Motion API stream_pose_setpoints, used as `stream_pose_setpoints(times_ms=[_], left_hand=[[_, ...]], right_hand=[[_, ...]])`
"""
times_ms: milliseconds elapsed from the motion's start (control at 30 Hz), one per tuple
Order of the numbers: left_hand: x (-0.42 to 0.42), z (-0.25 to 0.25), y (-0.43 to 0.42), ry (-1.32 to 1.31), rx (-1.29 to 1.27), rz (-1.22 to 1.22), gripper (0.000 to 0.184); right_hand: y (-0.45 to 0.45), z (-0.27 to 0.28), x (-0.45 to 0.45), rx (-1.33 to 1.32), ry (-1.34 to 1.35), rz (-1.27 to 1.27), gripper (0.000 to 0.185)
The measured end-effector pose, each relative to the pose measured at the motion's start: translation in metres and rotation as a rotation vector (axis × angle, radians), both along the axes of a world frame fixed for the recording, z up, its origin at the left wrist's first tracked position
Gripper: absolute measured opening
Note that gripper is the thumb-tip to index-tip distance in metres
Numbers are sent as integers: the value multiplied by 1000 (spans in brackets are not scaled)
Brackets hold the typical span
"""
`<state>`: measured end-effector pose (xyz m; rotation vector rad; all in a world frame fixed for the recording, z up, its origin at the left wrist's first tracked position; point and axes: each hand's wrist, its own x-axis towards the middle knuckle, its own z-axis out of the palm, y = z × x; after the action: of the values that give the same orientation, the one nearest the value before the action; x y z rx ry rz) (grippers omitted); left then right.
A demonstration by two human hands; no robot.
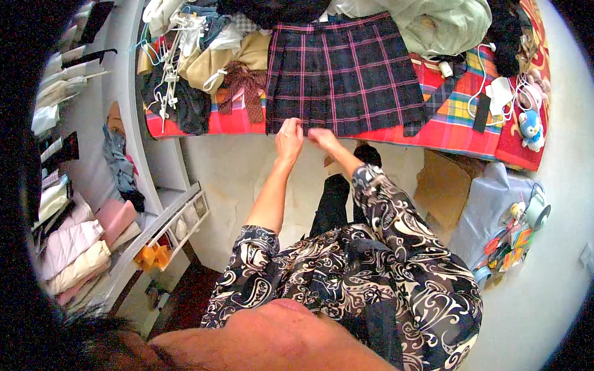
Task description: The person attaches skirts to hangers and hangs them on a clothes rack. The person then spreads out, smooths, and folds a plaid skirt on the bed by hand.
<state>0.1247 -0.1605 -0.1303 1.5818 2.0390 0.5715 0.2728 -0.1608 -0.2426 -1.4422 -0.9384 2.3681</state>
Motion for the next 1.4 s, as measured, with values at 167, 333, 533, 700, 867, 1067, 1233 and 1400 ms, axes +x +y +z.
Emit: stream_pose_setpoints(times_ms=[167, 333, 533, 700, 867, 1067, 1233, 1400], left_hand=[[-5, -9, -4, -19, 26, 0, 20], [-6, -43, -17, 116, -371, -287, 33], [-6, -32, 4, -47, -151, -172, 24], [31, -33, 47, -143, -234, -46, 35], [29, -27, 53, 55, -281, -89, 20], [-2, -24, 41, -154, -151, -48, 20], [5, -14, 34, -120, -15, -61, 20], [31, -18, 29, -74, -143, -102, 18]], right_hand=[[27, 35, 17, 6, 26, -159, 25], [44, -5, 25, 300, -98, 282, 22], [28, 41, 35, 452, -455, -323, 30], [39, 18, 13, 57, -388, -58, 27], [22, 60, -2, 487, -400, -8, 30], [64, 38, 22, 394, -36, -363, 26], [160, 54, -5, 30, 210, -844, 42], [117, 23, -14, -130, 252, -701, 43]])
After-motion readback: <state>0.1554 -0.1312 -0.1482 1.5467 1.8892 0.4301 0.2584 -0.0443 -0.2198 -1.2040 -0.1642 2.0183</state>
